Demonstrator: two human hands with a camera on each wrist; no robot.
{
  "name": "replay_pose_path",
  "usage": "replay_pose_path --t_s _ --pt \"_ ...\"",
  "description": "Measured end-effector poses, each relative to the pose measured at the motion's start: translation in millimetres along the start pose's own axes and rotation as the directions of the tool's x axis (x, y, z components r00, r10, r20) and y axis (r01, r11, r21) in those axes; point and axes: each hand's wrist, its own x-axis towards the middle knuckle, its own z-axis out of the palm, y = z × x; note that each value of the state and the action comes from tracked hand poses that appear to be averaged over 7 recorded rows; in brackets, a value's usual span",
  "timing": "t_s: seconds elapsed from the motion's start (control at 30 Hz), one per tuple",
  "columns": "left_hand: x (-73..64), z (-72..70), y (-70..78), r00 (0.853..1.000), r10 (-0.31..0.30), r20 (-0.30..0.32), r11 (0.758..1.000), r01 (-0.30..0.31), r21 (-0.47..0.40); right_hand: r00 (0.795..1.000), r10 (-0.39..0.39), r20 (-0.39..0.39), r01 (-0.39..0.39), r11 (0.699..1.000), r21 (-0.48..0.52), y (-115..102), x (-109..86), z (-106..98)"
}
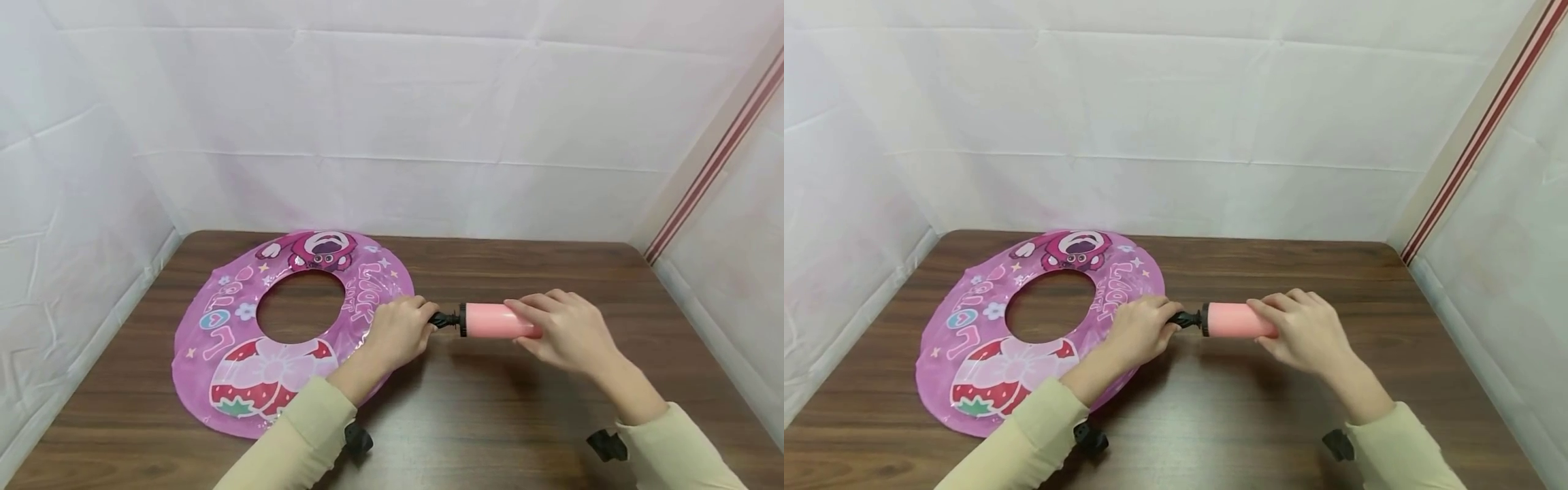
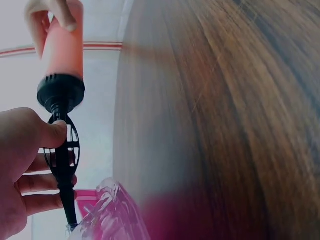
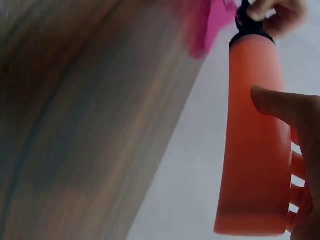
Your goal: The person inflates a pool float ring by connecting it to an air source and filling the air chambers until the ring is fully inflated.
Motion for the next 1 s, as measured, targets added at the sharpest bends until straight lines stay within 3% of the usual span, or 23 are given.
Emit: replay_pose_path --t_s 0.2,0.43,0.8,0.9,1.0 --pt "-2.4 1.6 -1.9 1.000 -0.011 0.017 0.999 0.012 -0.034 0.998 0.046 0.041 -0.047 0.999 0.021 -5 -1.4 4" --pt "-5.1 2.2 -5.1 0.998 -0.034 0.049 0.998 0.037 -0.055 0.990 0.084 0.115 -0.088 0.996 0.034 13 -22.8 -6" --pt "-5.4 5.2 -4.8 0.999 -0.045 -0.010 0.998 0.045 -0.052 0.984 0.156 0.082 -0.157 0.988 0.001 62 -65.3 -41" --pt "-5.1 6.3 -3.4 0.998 -0.060 -0.015 0.997 0.059 -0.046 0.984 0.154 0.083 -0.155 0.988 0.005 65 -66.4 -41" --pt "-2.4 7.9 1.0 0.998 -0.054 -0.025 0.998 0.053 -0.043 0.994 0.092 0.061 -0.093 0.995 0.019 59 -57.4 -34"
